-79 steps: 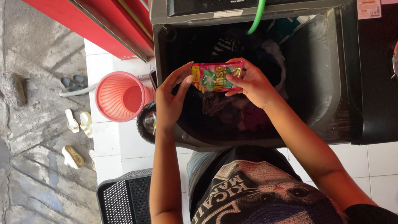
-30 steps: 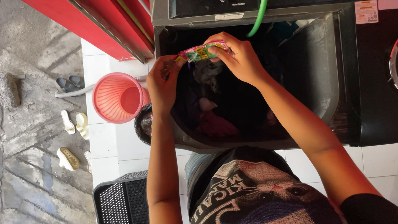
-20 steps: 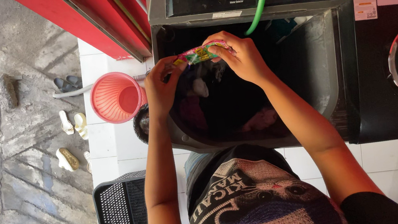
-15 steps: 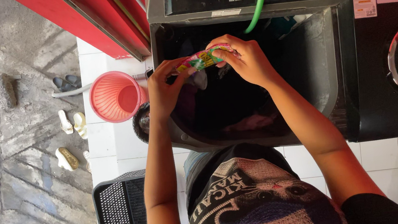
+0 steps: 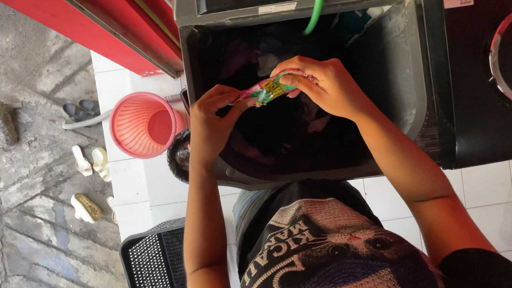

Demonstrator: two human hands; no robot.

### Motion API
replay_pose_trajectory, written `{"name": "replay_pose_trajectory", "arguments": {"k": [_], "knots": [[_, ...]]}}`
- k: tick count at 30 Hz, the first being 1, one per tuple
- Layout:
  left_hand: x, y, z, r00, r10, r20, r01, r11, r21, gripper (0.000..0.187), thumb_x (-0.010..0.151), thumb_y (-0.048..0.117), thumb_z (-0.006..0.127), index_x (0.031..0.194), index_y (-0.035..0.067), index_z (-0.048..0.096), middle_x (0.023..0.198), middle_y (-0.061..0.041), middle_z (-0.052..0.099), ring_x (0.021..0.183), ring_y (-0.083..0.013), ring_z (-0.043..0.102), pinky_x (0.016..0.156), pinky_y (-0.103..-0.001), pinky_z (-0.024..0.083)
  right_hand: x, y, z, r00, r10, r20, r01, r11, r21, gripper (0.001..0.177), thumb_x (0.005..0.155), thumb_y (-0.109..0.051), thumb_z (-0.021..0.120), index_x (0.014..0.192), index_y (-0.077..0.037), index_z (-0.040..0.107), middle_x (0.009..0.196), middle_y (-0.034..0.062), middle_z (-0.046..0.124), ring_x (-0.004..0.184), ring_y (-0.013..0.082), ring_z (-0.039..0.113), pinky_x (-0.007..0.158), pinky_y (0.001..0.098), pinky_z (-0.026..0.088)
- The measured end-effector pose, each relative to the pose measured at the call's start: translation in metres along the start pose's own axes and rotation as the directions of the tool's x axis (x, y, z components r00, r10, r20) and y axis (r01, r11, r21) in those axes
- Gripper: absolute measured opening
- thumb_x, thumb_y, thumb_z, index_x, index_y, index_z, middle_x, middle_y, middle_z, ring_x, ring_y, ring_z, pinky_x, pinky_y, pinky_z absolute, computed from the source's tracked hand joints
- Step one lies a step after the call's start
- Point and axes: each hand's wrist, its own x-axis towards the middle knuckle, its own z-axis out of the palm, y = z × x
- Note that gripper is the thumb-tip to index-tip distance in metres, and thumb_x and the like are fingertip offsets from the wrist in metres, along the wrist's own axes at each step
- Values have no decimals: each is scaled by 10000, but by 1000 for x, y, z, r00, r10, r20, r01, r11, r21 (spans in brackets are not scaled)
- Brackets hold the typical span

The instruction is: The person puts clothes into a washing machine, adds water using a hose, opens detergent packets by hand, and pours the detergent into the machine.

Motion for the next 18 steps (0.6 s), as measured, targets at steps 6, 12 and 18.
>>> {"name": "replay_pose_trajectory", "arguments": {"k": [6,12,18], "knots": [[-6,4,7,999,6,46,-5,999,-34,144,869,99,822,968,3,781,926,-75,730,812,-151,714,736,-266,551,-14,0,-7,1000,-9,22,8,1000,25,203,1046,-103,639,1230,-32,687,1121,95,759,988,192,773,792,295,624],[-7,17,20,983,18,181,-6,998,-63,166,867,123,839,954,-2,775,901,-80,734,798,-155,719,743,-270,562,-37,-3,-22,1000,10,27,-10,1000,-6,205,1039,-110,640,1225,-38,688,1125,97,761,989,186,774,760,291,623],[-10,32,25,962,66,265,-31,990,-135,341,836,164,846,1128,26,736,1015,-97,752,905,-164,741,811,-286,583,-53,-12,-23,998,43,47,-42,998,-40,207,1029,-117,638,1218,-58,698,1088,80,769,939,187,782,717,286,621]]}}
